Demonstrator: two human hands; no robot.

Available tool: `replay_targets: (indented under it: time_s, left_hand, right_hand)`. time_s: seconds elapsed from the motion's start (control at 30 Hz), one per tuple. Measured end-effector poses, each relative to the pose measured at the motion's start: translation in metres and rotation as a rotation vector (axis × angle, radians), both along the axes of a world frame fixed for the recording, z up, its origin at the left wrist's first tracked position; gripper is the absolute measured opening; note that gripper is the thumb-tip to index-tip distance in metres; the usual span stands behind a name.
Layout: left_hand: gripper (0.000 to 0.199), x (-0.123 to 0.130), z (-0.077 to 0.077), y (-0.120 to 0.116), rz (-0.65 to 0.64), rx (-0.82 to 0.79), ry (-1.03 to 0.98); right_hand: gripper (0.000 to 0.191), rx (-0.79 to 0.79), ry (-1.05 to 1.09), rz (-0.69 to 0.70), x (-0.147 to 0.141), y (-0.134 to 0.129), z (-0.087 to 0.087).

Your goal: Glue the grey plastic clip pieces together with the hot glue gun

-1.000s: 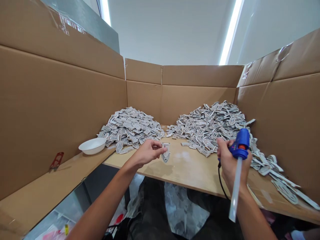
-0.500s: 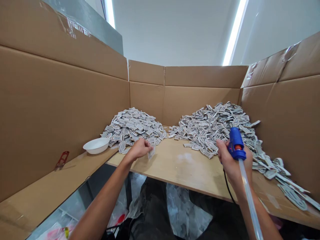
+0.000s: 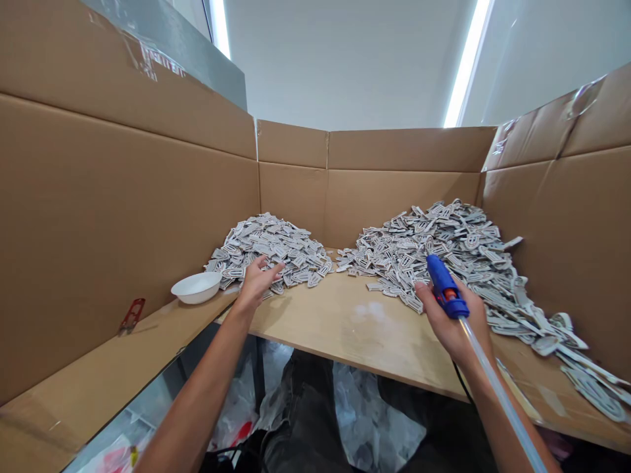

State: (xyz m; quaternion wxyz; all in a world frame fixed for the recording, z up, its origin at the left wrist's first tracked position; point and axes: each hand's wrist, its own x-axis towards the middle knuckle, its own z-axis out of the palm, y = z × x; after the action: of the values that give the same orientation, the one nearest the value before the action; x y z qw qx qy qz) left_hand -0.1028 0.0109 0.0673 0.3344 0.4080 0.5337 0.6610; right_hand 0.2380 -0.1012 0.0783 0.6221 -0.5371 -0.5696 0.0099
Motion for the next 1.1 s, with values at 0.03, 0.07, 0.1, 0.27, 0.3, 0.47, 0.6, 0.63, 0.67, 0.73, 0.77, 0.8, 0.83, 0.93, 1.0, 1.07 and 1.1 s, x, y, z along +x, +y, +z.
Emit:
replay_targets:
  time_s: [0.03,0.07,0.1,0.27,0.3,0.47,0.6,0.63,0.67,0.73,0.77,0.8,0.83,0.93,1.0,1.07,1.1]
  left_hand:
    - [0.067,-0.001,-0.002,0.0,-0.011,-0.038,0.02]
    - [0.058,-0.001,-0.003,0.0,-0.019,-0.059,0.034]
    - [0.05,-0.001,-0.004,0.0,-0.028,-0.066,0.045]
    - [0.026,0.004,-0.009,0.0,-0.107,-0.059,0.157]
    - [0.023,0.007,-0.01,0.0,-0.123,-0.054,0.191]
    - [0.016,0.045,-0.026,-0.005,-0.296,0.042,0.402]
    - [0.016,0.083,-0.048,-0.017,-0.509,0.156,0.687]
    - [0.016,0.09,-0.052,-0.02,-0.555,0.164,0.769]
    - [0.017,0.095,-0.056,-0.023,-0.581,0.17,0.844]
    - [0.022,0.101,-0.061,-0.027,-0.603,0.185,0.972]
    - [0.026,0.102,-0.062,-0.029,-0.608,0.199,1.026]
    - [0.031,0.102,-0.062,-0.031,-0.62,0.217,1.077]
    - [0.035,0.102,-0.062,-0.033,-0.639,0.235,1.126]
    - [0.04,0.104,-0.06,-0.038,-0.697,0.279,1.254]
    - [0.038,0.106,-0.06,-0.04,-0.688,0.289,1.286]
    - [0.033,0.109,-0.061,-0.041,-0.654,0.277,1.261]
    - [0.029,0.11,-0.062,-0.041,-0.632,0.261,1.234]
  right_hand:
    - [0.033,-0.002,-0.006,-0.002,0.0,0.0,0.0]
    - [0.033,-0.002,-0.011,-0.004,0.0,0.0,0.0]
    - [0.032,-0.003,-0.016,-0.001,0.0,-0.001,0.0]
    - [0.033,-0.018,-0.019,-0.008,0.002,0.001,-0.001]
    - [0.034,-0.02,-0.025,-0.013,0.002,0.002,-0.002]
    - [0.034,-0.097,-0.162,-0.075,0.014,0.013,-0.01]
    - [0.016,-0.214,-0.371,-0.27,0.047,0.034,-0.031]
    - [0.011,-0.242,-0.413,-0.291,0.057,0.039,-0.037]
    - [0.007,-0.262,-0.448,-0.289,0.066,0.044,-0.043]
    - [0.01,-0.259,-0.546,-0.22,0.081,0.052,-0.056]
    - [0.013,-0.251,-0.59,-0.175,0.085,0.055,-0.061]
    - [0.016,-0.254,-0.62,-0.115,0.088,0.057,-0.066]
    - [0.019,-0.261,-0.637,-0.063,0.089,0.059,-0.07]
    - [0.025,-0.316,-0.658,0.003,0.084,0.062,-0.078]
    - [0.023,-0.39,-0.697,-0.009,0.08,0.064,-0.081]
    - [0.018,-0.463,-0.744,-0.054,0.078,0.065,-0.081]
    - [0.016,-0.483,-0.764,-0.087,0.078,0.066,-0.08]
